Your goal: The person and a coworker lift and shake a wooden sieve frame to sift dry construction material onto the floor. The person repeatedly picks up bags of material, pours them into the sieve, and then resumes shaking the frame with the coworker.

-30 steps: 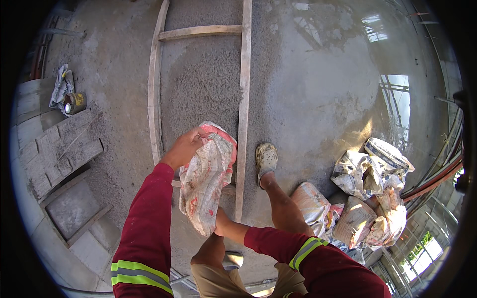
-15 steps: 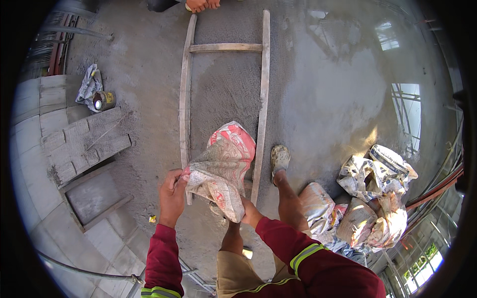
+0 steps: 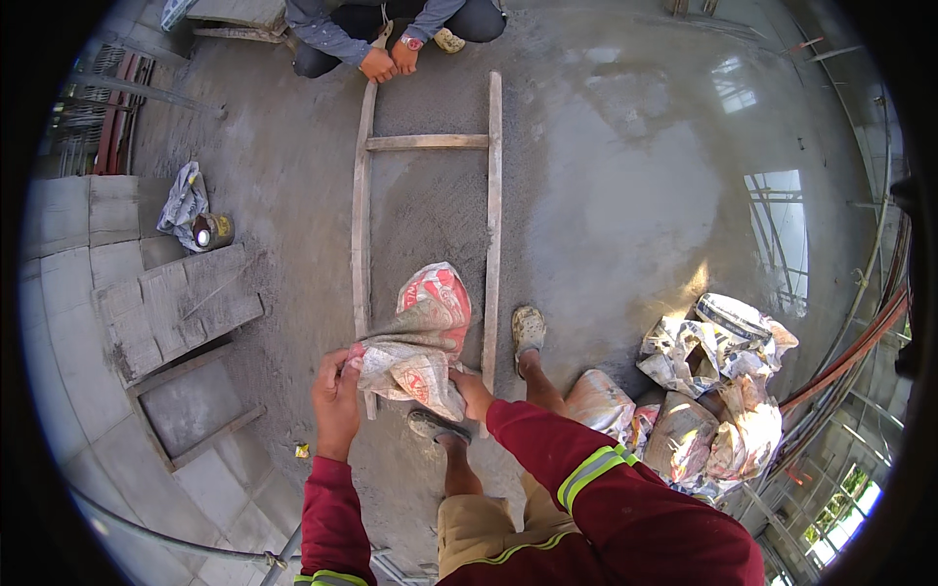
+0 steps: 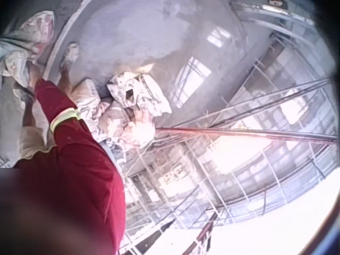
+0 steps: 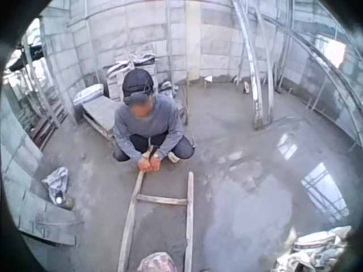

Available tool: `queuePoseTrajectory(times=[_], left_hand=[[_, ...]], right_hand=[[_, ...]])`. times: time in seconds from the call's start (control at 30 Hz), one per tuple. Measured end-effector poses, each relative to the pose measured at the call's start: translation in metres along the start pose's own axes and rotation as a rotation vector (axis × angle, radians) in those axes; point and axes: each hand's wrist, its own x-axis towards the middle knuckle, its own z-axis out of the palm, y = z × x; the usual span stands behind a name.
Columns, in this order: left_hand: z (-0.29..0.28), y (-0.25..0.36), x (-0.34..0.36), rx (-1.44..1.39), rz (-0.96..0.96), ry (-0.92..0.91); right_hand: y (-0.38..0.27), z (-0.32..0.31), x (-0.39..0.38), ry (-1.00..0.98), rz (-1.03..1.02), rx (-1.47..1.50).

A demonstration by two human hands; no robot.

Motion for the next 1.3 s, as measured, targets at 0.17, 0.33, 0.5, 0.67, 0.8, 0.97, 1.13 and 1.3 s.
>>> queuePoseTrajectory(times=[0.17, 0.33, 0.5, 0.67, 0.8, 0.97, 1.13, 1.3], left_hand=[[-0.002, 0.034, 0.008, 0.054, 0.05, -0.035], [-0.005, 0.056, 0.008, 0.043, 0.08, -0.02], [-0.012, 0.082, 0.008, 0.033, 0.123, 0.015], [-0.021, 0.097, 0.006, 0.062, 0.15, 0.032], [-0.023, 0.113, 0.007, 0.061, 0.176, 0.06], [-0.035, 0.136, 0.026, 0.068, 0.26, 0.087], [-0.036, 0.163, 0.045, 0.054, 0.334, 0.121], [-0.02, 0.099, 0.105, -0.057, 0.222, 0.065]], right_hand=[[-0.015, 0.011, -0.018, -0.007, 0.018, 0.01], [-0.007, 0.009, -0.005, -0.177, -0.271, -0.127], [-0.031, 0.048, -0.049, -0.083, -0.12, 0.013], [-0.043, 0.069, -0.066, -0.164, -0.159, 0.09], [-0.056, 0.08, -0.08, -0.228, -0.23, 0.12], [-0.082, 0.093, -0.112, -0.302, -0.216, 0.231], [-0.107, 0.098, -0.131, -0.388, -0.335, 0.311], [-0.124, 0.116, -0.109, -0.241, -0.225, 0.185]])
